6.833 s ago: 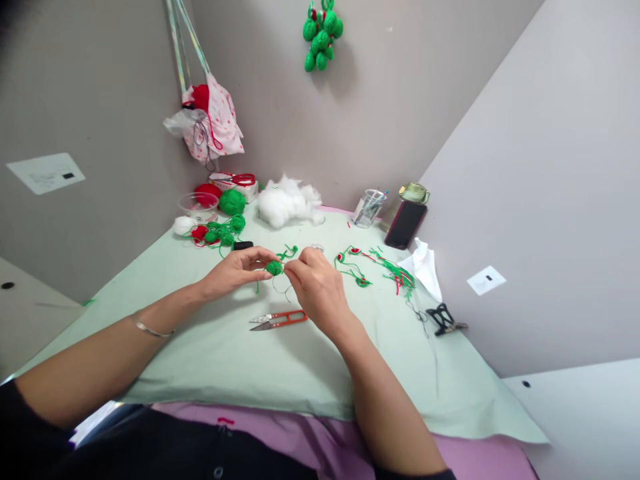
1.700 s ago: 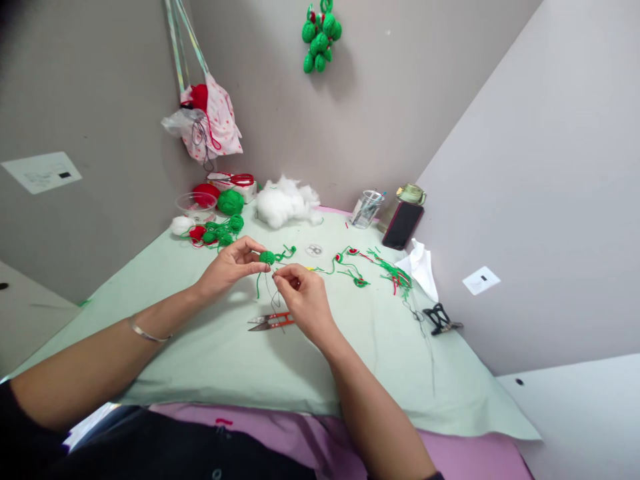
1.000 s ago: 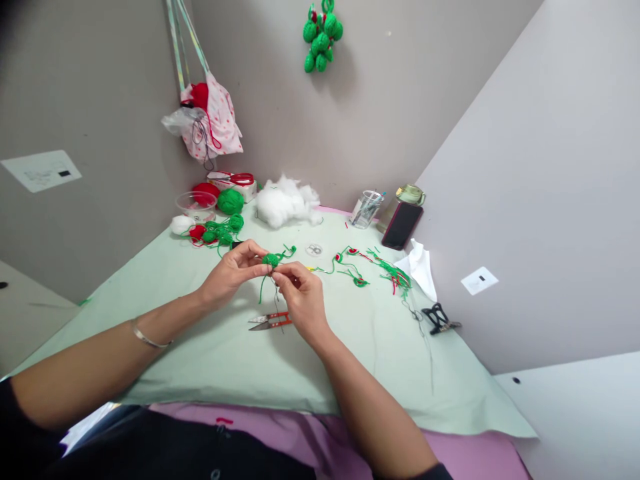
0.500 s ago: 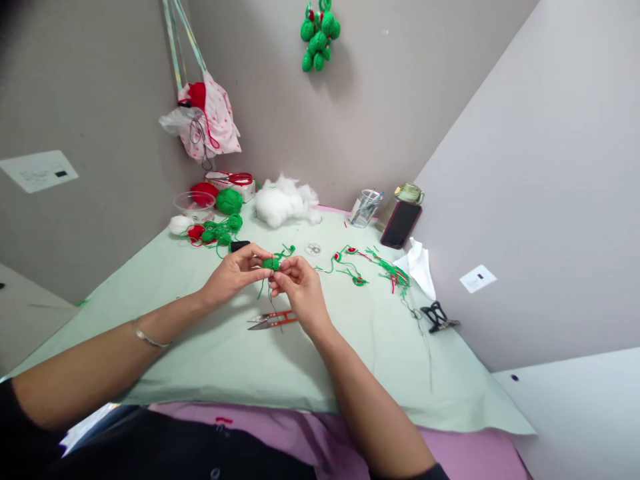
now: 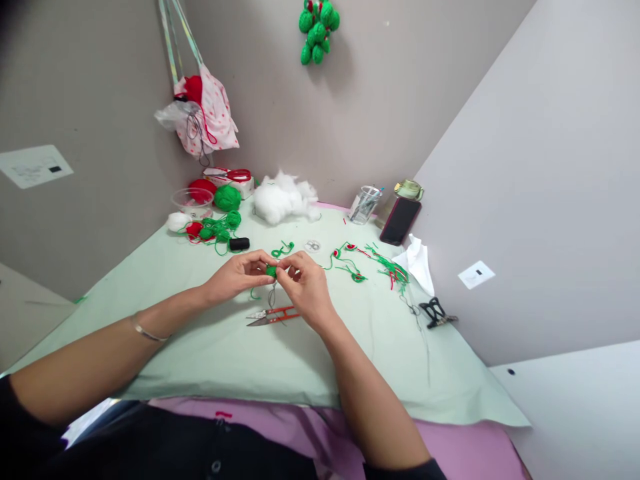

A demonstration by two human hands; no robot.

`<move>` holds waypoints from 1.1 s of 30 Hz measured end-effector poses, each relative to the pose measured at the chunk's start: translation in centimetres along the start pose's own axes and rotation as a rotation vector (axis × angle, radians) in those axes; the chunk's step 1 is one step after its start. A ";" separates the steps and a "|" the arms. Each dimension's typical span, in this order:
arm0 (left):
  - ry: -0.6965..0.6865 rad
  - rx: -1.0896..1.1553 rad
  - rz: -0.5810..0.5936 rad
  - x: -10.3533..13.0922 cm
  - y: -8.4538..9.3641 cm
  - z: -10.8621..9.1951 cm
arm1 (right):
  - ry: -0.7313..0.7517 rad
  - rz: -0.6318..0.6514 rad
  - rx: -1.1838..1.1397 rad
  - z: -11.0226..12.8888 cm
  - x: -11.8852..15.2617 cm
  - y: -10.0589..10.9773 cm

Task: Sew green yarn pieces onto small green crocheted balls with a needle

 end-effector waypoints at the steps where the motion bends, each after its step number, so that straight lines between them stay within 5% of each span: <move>1: 0.003 -0.008 0.005 0.0 0.0 0.0 | -0.010 0.023 -0.016 -0.1 0.0 -0.1; 4: 0.006 -0.029 0.024 0.0 -0.1 0.0 | -0.035 0.039 -0.077 -0.2 -0.2 0.1; 10: -0.009 -0.097 0.066 -0.1 -0.6 0.1 | -0.213 -0.305 -0.463 -1.6 -0.6 3.4; 15: -0.037 -0.167 0.089 -0.2 -0.6 0.1 | -0.413 -0.080 -0.748 -1.2 -0.5 2.3; 18: -0.062 -0.220 0.059 -0.2 -0.2 0.2 | -0.343 -0.139 -0.761 0.4 -1.0 3.9; 26: -0.036 -0.239 0.072 -0.3 0.0 0.7 | 0.008 -0.375 -0.534 3.6 -2.6 12.4; 33: -0.033 -0.123 0.108 -0.1 0.0 -0.2 | 0.017 -0.329 -0.535 3.0 -2.8 10.9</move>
Point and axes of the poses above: each hand's wrist, its own x-axis away from the middle knuckle, its own y-axis out of the back of the hand, z = x × y, the point moved 6 cm from there along -x, towards the middle knuckle, and after that the axes turned 12 degrees about y, right-handed, at the moved point
